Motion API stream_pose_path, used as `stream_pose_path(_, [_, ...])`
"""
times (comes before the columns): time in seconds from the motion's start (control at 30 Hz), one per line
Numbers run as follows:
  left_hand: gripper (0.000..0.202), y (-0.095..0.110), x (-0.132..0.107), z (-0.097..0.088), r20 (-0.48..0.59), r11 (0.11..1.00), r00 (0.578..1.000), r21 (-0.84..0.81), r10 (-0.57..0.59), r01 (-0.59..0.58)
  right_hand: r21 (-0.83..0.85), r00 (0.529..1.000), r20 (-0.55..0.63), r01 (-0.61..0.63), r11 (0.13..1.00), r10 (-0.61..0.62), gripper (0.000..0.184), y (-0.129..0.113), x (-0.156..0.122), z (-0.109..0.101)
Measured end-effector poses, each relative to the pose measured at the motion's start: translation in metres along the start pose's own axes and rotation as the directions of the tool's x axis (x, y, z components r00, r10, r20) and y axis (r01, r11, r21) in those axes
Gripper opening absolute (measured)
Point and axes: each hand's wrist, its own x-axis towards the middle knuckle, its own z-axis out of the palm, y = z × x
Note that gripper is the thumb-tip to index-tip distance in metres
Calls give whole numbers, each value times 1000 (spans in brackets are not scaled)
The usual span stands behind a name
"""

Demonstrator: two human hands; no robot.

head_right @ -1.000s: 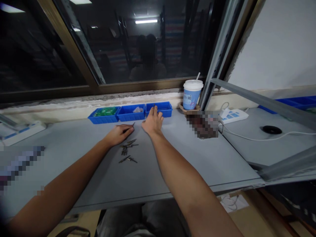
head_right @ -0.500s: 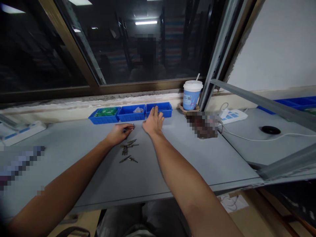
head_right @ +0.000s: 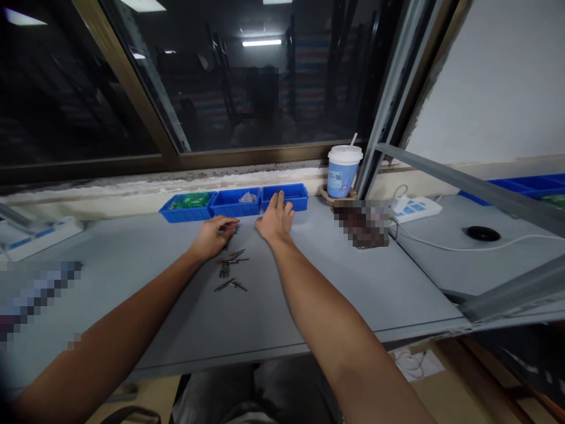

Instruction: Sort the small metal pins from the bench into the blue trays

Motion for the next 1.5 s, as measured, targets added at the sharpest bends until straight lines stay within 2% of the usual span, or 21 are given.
stream_pose_path(0.4, [27,1,0,-3,-63,999,998,41,14,-11,-20,999,39,-7,1000,7,83,2,-2,-1])
stream_pose_path(0.57, [29,7,0,-6,-124,999,992,30,36,-32,15,999,-18,45,999,-44,82,0,-6,-4])
stream_pose_path(0.7, [27,12,-1,-9,-169,997,984,-43,55,-63,43,997,-53,61,997,-59,80,2,-7,-5])
stream_pose_path(0.83, [29,16,0,-15,-189,994,978,-46,85,-96,194,988,-123,120,974,-97,62,1,-5,-5])
stream_pose_path(0.93, [32,19,2,-19,-184,992,975,-6,124,-127,416,978,7,188,889,-210,39,-9,-5,-2])
stream_pose_path(1.0, [36,20,2,-20,-155,988,976,21,155,-154,531,957,130,153,834,-258,27,-18,-8,2])
stream_pose_path(1.07, [39,22,-1,-20,-112,982,976,52,186,-181,607,942,202,96,789,-270,22,-26,-14,8])
stream_pose_path(1.23, [44,23,-13,-14,-69,980,978,44,195,-193,681,942,210,51,730,-262,10,-34,-32,15])
stream_pose_path(1.37, [39,22,-16,-13,-103,989,984,30,144,-142,644,962,157,73,762,-224,18,-31,-37,9])
stream_pose_path(1.5, [17,23,-16,-17,-41,990,994,101,106,-101,586,957,136,131,800,-257,36,-30,-36,1])
